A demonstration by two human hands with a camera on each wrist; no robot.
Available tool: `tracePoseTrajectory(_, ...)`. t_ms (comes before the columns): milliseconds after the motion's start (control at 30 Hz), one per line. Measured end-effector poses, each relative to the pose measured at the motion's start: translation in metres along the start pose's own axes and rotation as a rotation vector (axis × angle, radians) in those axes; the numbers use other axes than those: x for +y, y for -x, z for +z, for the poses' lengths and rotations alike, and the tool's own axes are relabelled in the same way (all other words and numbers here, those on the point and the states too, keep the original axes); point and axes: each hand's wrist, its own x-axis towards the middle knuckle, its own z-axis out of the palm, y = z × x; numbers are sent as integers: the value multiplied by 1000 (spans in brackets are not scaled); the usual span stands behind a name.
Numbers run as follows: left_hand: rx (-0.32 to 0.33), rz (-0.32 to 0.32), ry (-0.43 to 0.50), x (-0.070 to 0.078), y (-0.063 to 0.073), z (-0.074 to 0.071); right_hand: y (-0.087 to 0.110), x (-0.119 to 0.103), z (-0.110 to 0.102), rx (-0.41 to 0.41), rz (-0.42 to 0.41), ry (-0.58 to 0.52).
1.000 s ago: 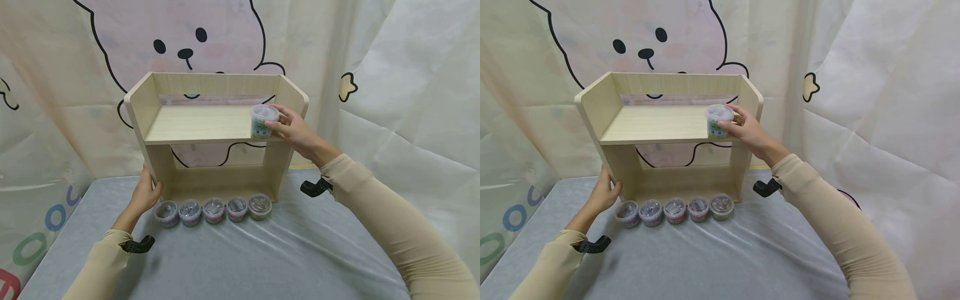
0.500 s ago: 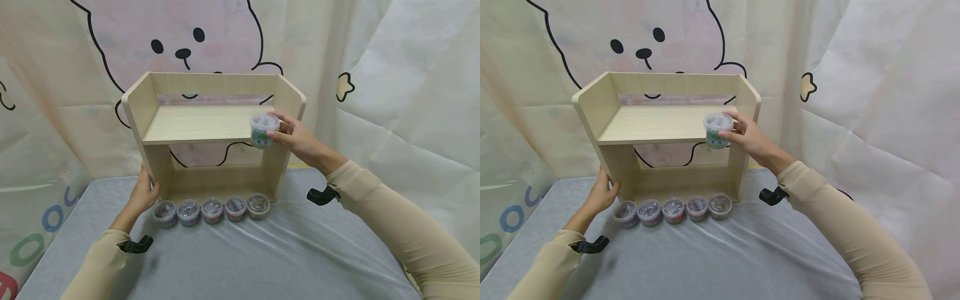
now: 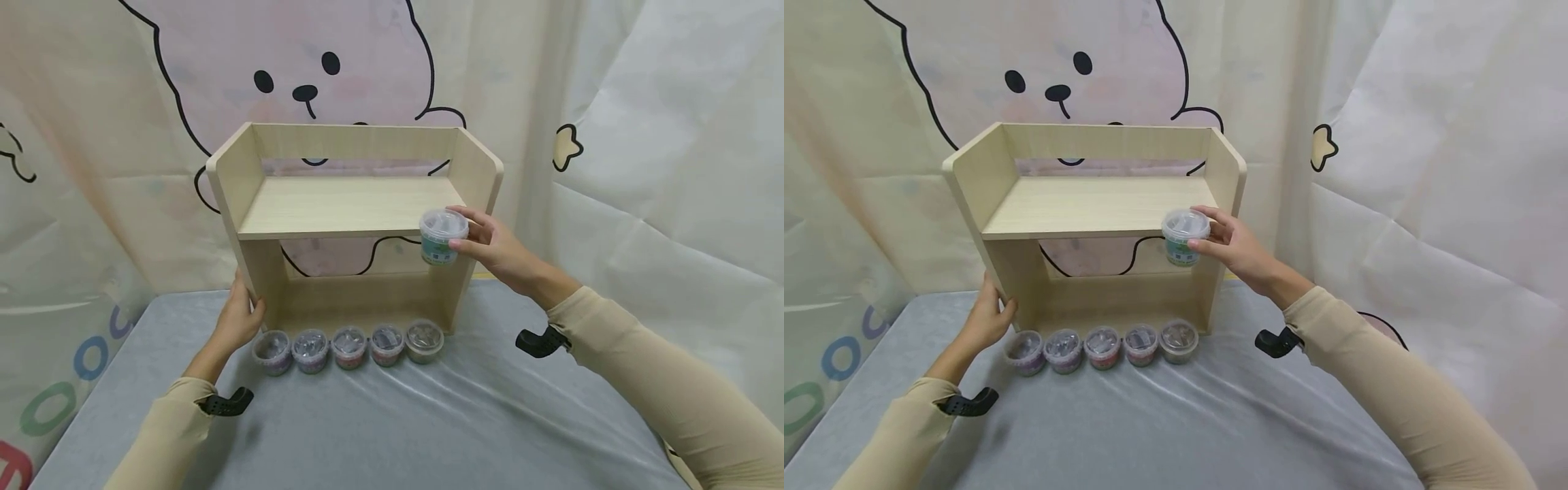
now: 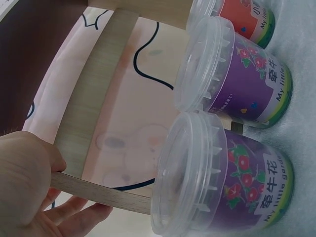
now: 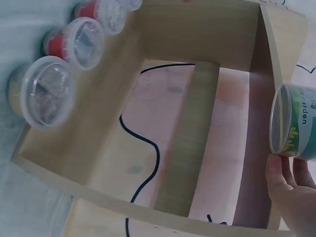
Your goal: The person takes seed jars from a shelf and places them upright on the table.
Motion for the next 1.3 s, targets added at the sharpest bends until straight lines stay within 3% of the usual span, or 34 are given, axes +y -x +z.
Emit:
tracePoseTrajectory(200, 0, 10, 10, 1, -4, 3, 8, 13, -5, 21, -1, 6)
tracePoseTrajectory(600, -33, -47, -4, 4, -4, 1, 15, 42, -7, -9, -26, -43)
tracePoseTrajectory(800, -35, -65, -16, 4, -3, 1, 21, 61, -7, -53, 4, -60)
tracePoseTrajectory(1033, -8, -29, 6, 3, -3, 0, 25, 77, -8, -66, 37, -67)
tracePoseTrajectory(1300, -12, -35, 7, 2, -1, -1, 32, 102, -11, -71, 114, -63)
